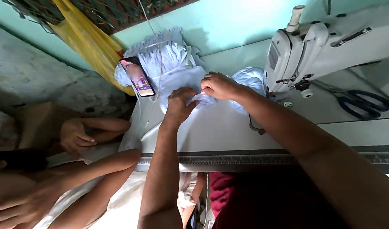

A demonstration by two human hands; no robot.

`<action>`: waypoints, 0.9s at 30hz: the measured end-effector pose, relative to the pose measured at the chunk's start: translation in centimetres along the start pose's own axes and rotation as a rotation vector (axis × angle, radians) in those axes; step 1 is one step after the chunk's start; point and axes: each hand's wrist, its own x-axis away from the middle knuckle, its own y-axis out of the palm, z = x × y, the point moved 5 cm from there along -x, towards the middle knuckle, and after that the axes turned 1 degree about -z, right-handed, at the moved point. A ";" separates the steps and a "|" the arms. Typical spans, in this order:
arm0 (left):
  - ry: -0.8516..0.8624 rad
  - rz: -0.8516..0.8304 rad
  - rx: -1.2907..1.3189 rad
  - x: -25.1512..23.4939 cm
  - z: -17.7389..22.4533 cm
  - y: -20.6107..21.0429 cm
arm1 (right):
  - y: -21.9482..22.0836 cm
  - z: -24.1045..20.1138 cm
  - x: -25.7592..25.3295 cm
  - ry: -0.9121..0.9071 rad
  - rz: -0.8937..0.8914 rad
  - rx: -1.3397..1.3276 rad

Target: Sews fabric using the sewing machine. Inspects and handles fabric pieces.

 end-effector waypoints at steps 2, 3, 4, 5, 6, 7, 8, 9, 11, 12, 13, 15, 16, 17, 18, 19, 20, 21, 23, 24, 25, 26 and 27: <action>-0.052 0.026 -0.019 -0.2 0.4 0.2 | 0.0 0.1 0.0 -0.003 0.028 0.005; -0.067 0.039 -0.018 -0.3 0.5 0.3 | -0.1 0.1 0.0 -0.002 0.047 0.007; -0.080 0.049 -0.011 -0.4 0.6 0.3 | -0.1 0.2 0.0 -0.003 0.070 0.009; -0.087 0.056 -0.003 -0.4 0.7 0.4 | -0.1 0.3 0.1 -0.003 0.094 0.010; -0.091 0.064 0.008 -0.4 0.8 0.6 | -0.2 0.5 0.2 0.010 0.097 0.012; -0.095 0.073 0.008 -0.4 0.9 0.8 | -0.3 0.6 0.4 0.043 0.063 0.019; -0.104 0.084 0.002 -0.4 1.1 1.0 | -0.3 0.7 0.7 0.091 0.006 0.037; -0.118 0.099 -0.005 -0.4 1.3 1.2 | -0.1 1.0 0.9 0.144 -0.073 0.060; -0.160 0.143 -0.014 -0.3 1.7 1.5 | 0.8 1.5 1.4 0.243 -0.243 0.102; -0.186 0.178 -0.008 -0.3 1.7 1.7 | 1.2 1.8 1.6 0.274 -0.287 0.110; -0.212 0.209 0.005 -0.3 1.7 1.9 | 1.5 1.9 1.6 0.294 -0.295 0.104; -0.252 0.248 0.017 -0.2 1.7 2.2 | 1.7 2.0 1.4 0.325 -0.255 0.060; -0.259 0.263 0.022 -0.1 1.8 2.2 | 1.8 2.0 1.4 0.331 -0.231 0.032; -0.259 0.274 0.029 -0.1 1.8 2.3 | 1.8 1.9 1.3 0.332 -0.215 0.007; -0.248 0.278 0.034 -0.1 1.9 2.3 | 1.6 1.8 1.2 0.327 -0.210 -0.015; -0.232 0.281 0.049 -0.2 1.8 2.3 | 1.4 1.8 1.2 0.321 -0.208 -0.038; -0.216 0.279 0.072 -0.1 1.6 2.4 | 1.3 1.8 1.2 0.315 -0.208 -0.055; -0.198 0.271 0.097 0.0 1.4 2.5 | 1.2 1.8 1.2 0.309 -0.208 -0.076; -0.168 0.250 0.140 0.5 0.8 2.8 | 0.9 1.7 1.2 0.290 -0.201 -0.117; -0.157 0.246 0.153 0.7 0.6 2.9 | 0.6 1.7 1.1 0.272 -0.191 -0.133; -0.143 0.252 0.160 0.8 0.4 2.9 | 0.4 1.7 1.1 0.258 -0.187 -0.145; -0.134 0.258 0.163 1.0 0.3 3.0 | 0.2 1.7 1.1 0.251 -0.185 -0.162; -0.130 0.260 0.165 1.1 0.3 3.0 | 0.2 1.8 1.1 0.245 -0.177 -0.181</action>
